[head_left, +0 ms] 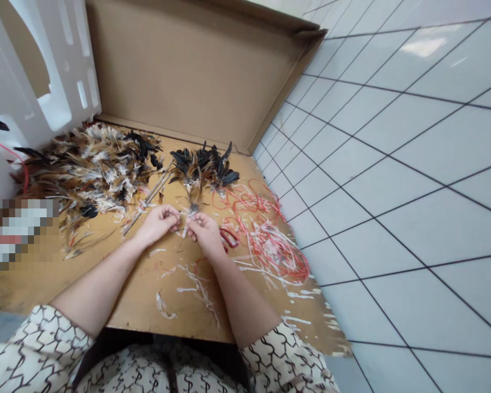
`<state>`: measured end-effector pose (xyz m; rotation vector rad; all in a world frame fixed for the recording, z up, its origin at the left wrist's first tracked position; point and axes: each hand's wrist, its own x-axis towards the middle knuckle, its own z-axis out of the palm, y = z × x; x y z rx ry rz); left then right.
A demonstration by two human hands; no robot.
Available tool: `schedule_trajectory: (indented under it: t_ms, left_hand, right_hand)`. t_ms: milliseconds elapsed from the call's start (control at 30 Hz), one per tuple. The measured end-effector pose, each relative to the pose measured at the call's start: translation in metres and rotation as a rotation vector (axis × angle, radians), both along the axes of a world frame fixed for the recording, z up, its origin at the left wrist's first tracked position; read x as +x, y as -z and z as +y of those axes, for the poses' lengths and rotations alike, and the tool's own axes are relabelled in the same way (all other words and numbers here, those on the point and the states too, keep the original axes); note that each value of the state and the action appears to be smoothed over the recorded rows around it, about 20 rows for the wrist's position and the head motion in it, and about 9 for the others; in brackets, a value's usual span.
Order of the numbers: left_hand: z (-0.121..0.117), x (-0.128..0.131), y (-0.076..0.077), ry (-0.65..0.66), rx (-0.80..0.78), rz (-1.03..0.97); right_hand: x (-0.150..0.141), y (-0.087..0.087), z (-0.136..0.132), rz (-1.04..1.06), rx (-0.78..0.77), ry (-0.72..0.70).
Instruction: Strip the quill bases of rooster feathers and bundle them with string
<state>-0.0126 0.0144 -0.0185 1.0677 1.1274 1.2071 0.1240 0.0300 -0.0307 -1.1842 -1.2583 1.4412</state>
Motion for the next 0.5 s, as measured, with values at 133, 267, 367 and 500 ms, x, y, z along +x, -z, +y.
schedule_trajectory:
  t_ms: [133,267,367,500]
  left_hand:
    - [0.002,-0.003,0.004,-0.020,-0.021,0.021]
    - [0.005,-0.005,0.007,-0.063,-0.021,0.041]
    - [0.007,-0.006,0.008,-0.079,-0.007,0.069]
    - [0.008,-0.007,0.008,-0.104,0.004,0.102]
  right_hand:
    - [0.003,-0.009,0.014,0.018,-0.037,0.108]
    - [0.003,-0.019,0.043,-0.088,-0.027,0.192]
    - [-0.001,-0.022,0.070,-0.158,0.012,0.211]
    - [-0.008,-0.019,0.104,-0.248,0.120,0.221]
